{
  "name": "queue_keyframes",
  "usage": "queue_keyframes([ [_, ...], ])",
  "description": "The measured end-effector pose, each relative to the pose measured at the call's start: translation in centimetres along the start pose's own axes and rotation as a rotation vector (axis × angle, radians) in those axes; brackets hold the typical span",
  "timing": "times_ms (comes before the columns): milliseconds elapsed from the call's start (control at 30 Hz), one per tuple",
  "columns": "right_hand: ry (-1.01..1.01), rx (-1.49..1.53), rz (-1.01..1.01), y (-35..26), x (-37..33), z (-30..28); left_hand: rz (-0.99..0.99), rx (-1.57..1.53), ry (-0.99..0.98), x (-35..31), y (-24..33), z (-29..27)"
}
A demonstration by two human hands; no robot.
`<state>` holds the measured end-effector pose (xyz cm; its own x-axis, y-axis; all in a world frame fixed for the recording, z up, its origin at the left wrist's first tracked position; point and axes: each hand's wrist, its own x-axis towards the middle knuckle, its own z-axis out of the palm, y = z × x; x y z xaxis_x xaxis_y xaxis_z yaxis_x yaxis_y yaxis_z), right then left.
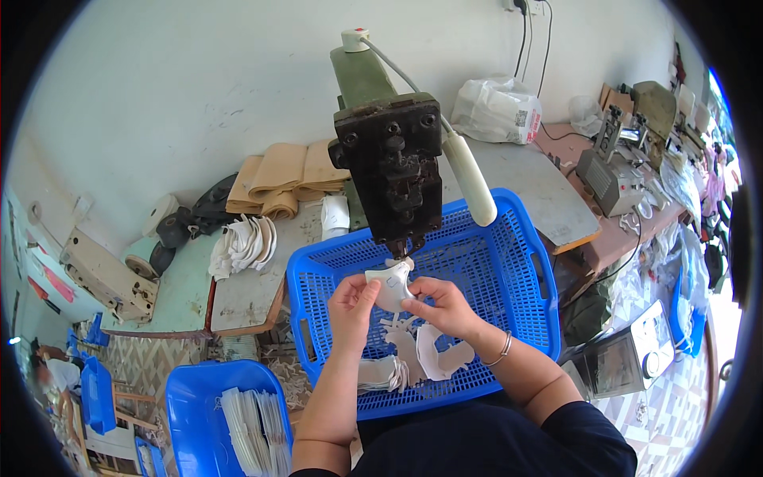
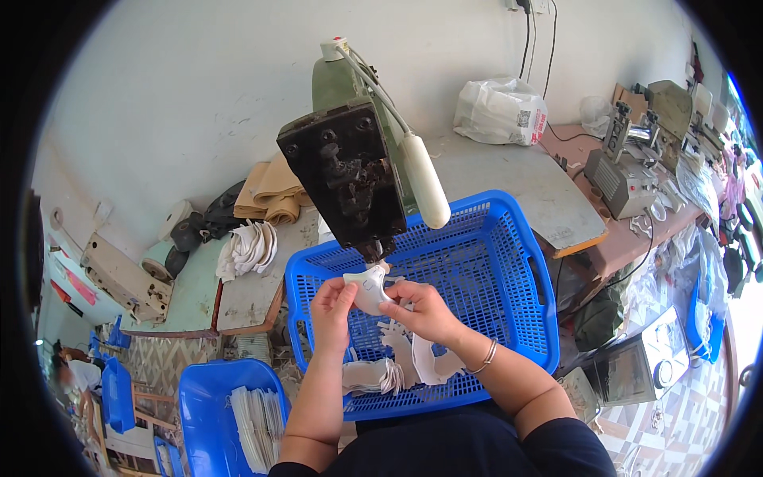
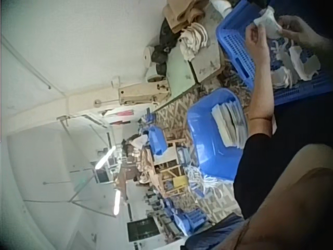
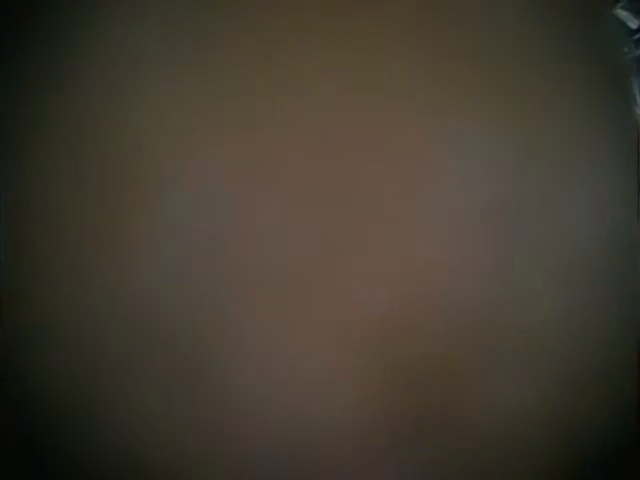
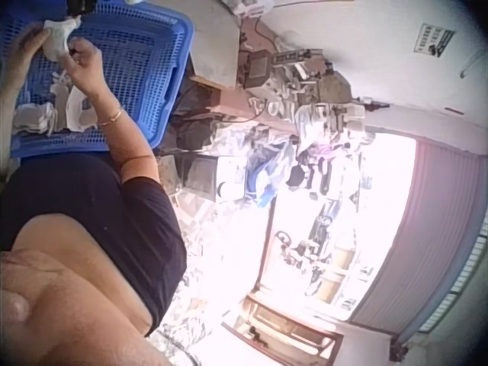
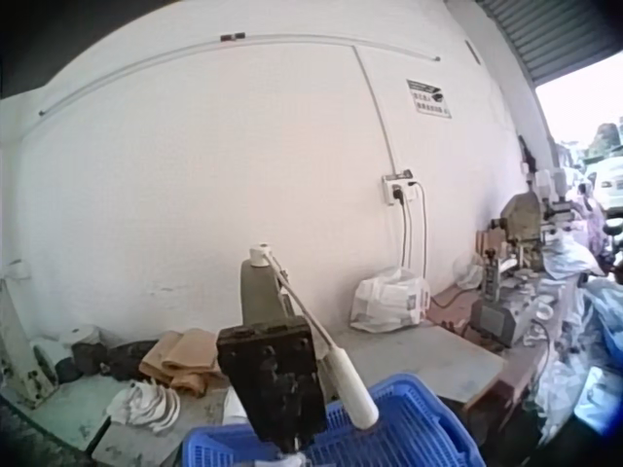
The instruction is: The person repeatedly places white fabric pieces under a manual press to punch out shapes, collecting the finished pieces in a blue basket. After processing a batch, the person carries the basket across the workshop and places it on a table.
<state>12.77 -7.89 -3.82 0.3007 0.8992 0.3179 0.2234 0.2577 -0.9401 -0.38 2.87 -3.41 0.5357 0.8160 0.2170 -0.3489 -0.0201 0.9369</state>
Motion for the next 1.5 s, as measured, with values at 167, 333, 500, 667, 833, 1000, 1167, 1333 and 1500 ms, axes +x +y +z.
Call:
queue_keyframes([
  [167, -0.014, -0.161, -0.062, -0.8, -0.2, -2.0, 0.068, 0.191, -0.125, 1.1, 0.8, 1.2],
  [333, -0.046, -0.327, -0.216, -1.6, 0.3, -3.7, 0.032, 0.145, -0.175, 1.5, 0.4, 1.4],
  [500, 0.016, -0.378, -0.188, -2.4, 0.3, -4.8, 0.029, 0.092, -0.133, 1.1, -0.1, 2.0],
  [667, 0.019, -0.432, -0.217, -2.8, 0.8, -5.3, 0.032, 0.081, -0.087, 0.7, -0.4, 2.3],
  [833, 0.005, -0.459, -0.239, -3.0, 1.2, -5.6, 0.025, 0.072, -0.050, 0.5, -0.5, 2.4],
  [1000, 0.002, -0.444, -0.222, -3.4, 1.3, -6.0, 0.009, 0.045, -0.050, 0.4, -0.7, 2.7],
  [1167, -0.006, -0.428, -0.202, -3.4, 1.3, -6.6, 0.001, 0.003, -0.078, 0.5, -0.9, 3.2],
  [1333, -0.020, -0.425, -0.187, -4.1, 1.5, -6.7, -0.011, 0.020, -0.061, 0.4, -1.2, 2.9],
  [1500, -0.063, -0.455, -0.218, -4.0, 2.1, -6.7, 0.000, -0.010, -0.045, 0.3, -1.3, 2.6],
])
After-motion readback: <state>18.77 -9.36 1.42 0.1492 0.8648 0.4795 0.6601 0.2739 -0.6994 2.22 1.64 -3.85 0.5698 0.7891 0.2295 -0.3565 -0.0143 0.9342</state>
